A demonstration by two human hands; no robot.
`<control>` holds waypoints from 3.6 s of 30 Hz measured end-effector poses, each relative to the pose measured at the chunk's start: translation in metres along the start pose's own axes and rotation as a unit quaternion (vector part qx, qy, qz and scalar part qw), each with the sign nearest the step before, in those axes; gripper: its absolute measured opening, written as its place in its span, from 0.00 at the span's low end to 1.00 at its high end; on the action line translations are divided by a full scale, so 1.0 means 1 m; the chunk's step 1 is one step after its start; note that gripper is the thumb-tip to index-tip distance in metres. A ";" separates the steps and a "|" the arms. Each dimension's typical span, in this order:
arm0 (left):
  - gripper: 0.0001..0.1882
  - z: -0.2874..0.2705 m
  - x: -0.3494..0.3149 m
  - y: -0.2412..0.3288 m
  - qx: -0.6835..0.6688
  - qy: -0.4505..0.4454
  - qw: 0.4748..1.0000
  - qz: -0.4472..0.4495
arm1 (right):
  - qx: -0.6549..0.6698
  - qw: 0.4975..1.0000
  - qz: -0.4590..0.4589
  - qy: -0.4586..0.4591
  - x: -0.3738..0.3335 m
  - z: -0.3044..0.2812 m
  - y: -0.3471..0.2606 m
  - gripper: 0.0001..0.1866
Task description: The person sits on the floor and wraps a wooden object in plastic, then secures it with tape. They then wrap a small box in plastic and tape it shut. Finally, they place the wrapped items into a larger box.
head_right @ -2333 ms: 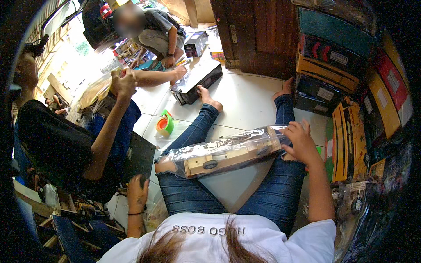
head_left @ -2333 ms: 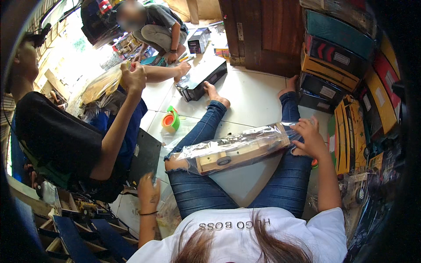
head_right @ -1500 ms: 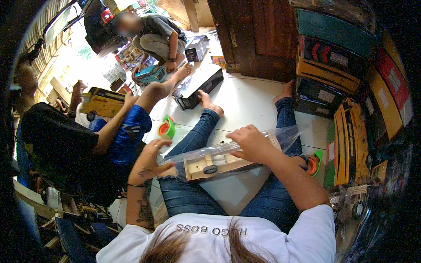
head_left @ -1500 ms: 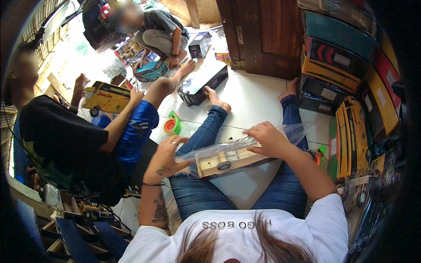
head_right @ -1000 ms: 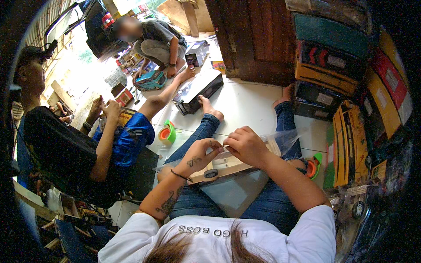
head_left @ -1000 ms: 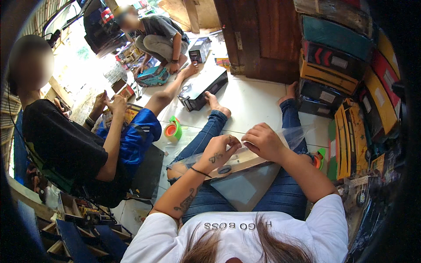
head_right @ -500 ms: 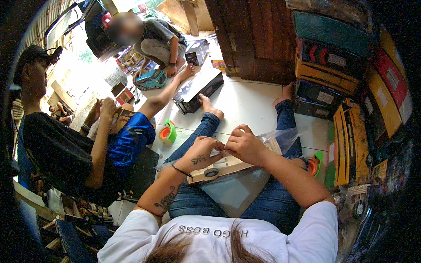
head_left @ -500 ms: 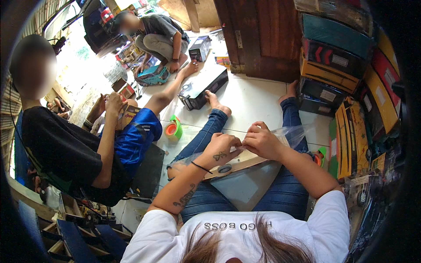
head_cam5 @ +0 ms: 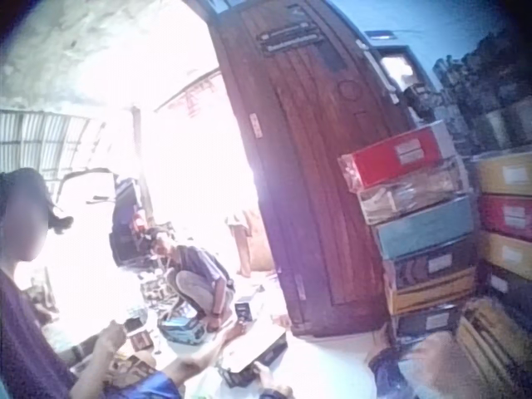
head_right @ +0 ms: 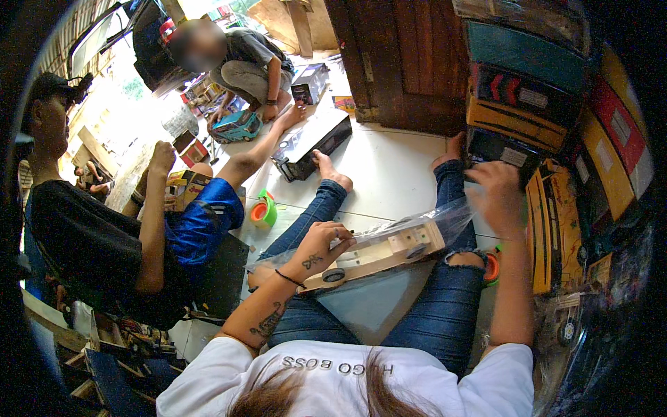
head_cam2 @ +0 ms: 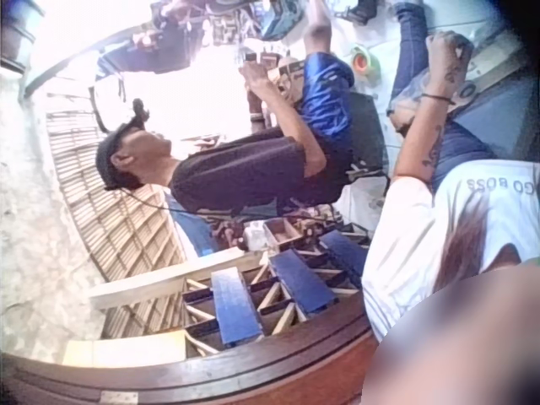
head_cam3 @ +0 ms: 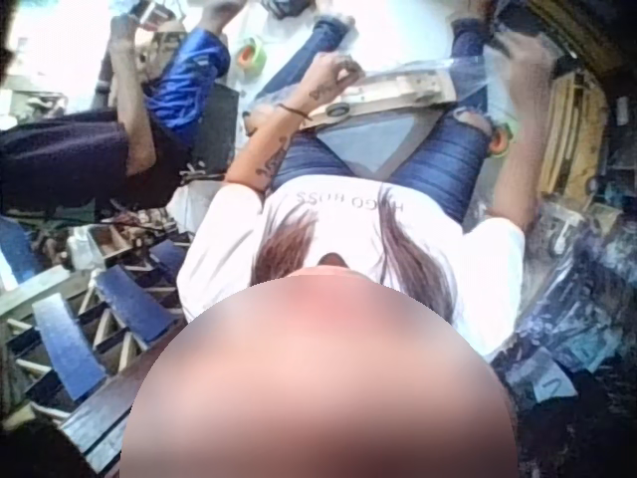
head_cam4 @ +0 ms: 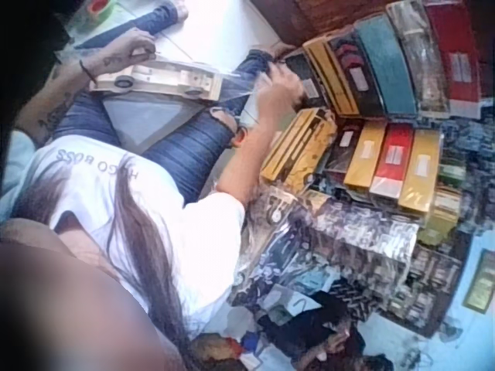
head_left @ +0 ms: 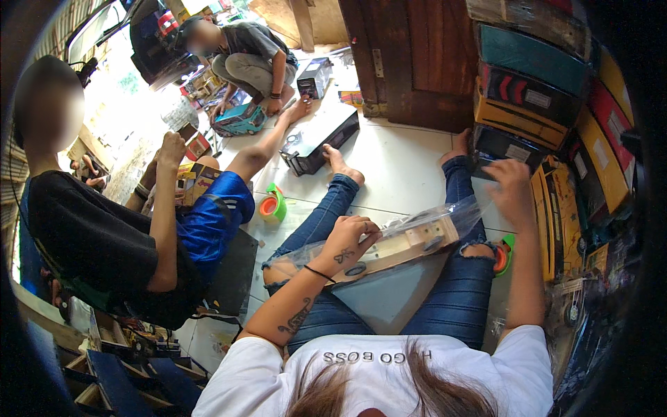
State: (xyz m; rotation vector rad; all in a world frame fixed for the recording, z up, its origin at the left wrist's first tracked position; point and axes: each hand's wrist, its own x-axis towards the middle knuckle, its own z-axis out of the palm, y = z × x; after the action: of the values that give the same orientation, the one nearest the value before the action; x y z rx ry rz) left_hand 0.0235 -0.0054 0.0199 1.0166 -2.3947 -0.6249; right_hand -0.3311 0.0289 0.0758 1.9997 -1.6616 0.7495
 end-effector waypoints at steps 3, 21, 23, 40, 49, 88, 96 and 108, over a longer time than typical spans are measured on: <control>0.07 0.004 0.002 -0.003 -0.013 0.005 1.000 0.019 | 0.177 0.970 -0.157 -0.059 0.000 0.031 -0.084 0.22; 0.07 -0.138 -0.154 -0.059 0.003 0.027 0.965 -0.259 | 0.257 0.915 -0.267 -0.160 0.006 0.082 -0.129 0.07; 0.08 -0.146 -0.140 -0.039 0.098 0.080 0.939 -0.321 | 0.257 0.914 -0.265 -0.166 0.007 0.083 -0.127 0.07; 0.08 0.006 0.005 0.002 -0.082 -0.004 0.993 -0.082 | 0.230 0.934 -0.256 -0.096 0.003 0.076 -0.129 0.07; 0.11 0.011 0.012 -0.005 -0.049 -0.100 0.983 -0.148 | 0.161 0.936 -0.313 -0.024 -0.018 0.086 -0.129 0.05; 0.11 -0.115 -0.116 -0.039 0.127 0.178 0.947 -0.235 | 0.225 0.919 -0.271 -0.176 0.001 0.103 -0.110 0.06; 0.07 0.025 0.016 0.011 0.091 0.076 0.992 0.043 | 0.228 0.912 -0.269 -0.209 0.007 0.097 -0.109 0.07; 0.14 0.035 0.037 -0.027 -0.308 -0.152 0.906 -0.249 | 0.156 0.947 -0.279 0.000 -0.016 0.089 -0.120 0.13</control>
State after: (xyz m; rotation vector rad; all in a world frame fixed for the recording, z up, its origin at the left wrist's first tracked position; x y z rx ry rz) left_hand -0.0045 -0.0422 -0.0141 1.2926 -1.9178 -1.7028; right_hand -0.2038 0.0067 -0.0004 2.5168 -0.9225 0.8224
